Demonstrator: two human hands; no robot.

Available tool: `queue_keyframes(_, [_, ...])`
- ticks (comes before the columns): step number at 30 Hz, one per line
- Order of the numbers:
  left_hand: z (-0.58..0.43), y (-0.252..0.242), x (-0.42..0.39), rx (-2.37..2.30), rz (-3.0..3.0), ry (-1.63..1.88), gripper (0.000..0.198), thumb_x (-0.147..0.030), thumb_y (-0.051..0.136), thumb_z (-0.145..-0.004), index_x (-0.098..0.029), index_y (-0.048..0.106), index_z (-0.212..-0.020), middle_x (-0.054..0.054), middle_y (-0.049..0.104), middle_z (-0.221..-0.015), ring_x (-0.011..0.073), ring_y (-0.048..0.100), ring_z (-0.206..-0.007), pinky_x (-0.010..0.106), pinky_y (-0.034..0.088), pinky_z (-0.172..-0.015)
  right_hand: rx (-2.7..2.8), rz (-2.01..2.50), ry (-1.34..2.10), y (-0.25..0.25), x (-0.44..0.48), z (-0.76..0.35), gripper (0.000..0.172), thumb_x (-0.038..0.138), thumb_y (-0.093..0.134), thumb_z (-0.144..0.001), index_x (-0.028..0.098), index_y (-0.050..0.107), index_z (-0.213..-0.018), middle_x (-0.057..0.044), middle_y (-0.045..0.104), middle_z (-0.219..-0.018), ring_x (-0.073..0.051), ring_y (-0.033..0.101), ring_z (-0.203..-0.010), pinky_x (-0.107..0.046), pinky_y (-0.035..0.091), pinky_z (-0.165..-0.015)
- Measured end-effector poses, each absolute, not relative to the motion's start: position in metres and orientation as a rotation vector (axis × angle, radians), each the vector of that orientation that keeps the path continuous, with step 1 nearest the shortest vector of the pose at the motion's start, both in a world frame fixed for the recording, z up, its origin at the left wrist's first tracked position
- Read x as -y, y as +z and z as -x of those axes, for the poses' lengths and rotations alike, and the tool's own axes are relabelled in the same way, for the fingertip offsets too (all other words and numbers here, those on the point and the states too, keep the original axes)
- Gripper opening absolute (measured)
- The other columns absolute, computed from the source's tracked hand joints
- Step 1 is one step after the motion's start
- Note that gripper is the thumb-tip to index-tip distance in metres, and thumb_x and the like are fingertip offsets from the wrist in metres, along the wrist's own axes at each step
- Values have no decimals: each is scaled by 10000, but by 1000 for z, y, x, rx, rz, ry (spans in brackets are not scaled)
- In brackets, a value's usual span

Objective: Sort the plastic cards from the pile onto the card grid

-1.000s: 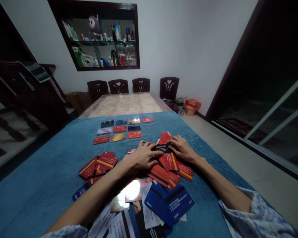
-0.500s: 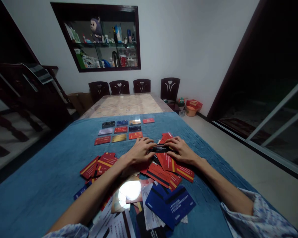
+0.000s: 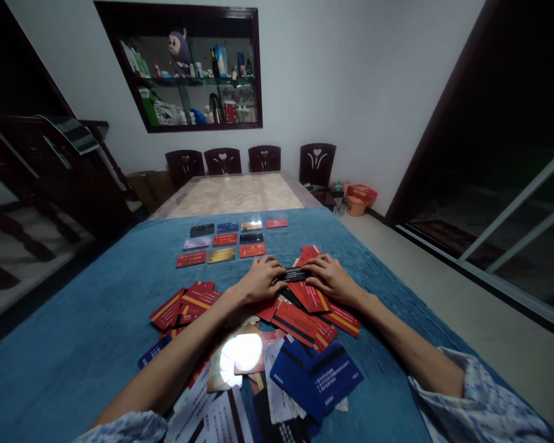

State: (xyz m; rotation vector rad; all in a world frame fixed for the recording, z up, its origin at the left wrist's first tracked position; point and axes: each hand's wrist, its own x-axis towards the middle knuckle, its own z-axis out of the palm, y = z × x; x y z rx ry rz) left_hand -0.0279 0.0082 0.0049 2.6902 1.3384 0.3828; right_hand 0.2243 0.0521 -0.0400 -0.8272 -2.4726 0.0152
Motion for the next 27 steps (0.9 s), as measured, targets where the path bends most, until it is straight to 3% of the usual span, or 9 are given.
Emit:
queue_keyframes(18, [27,-1,-14,-1245,-2980,534,244,-171,496,-943,-192,718,-1041,82,704,-866,230,555,-1024,372,411,-876,2283,791,-72,-42,-57,-222,188,206,526,-947,235,700,-1012,-73,723,-950,-236,558,-962,-397,397,-828])
queue_keyframes(27, [29,0,-16,-1257,-2793,752,239,-142,506,-906,-171,722,-1004,101,693,-911,215,554,-932,348,459,-833,2168,813,27,-39,-55,-221,170,246,517,-948,215,673,-889,-61,692,-828,-224,566,-875,-372,407,-779])
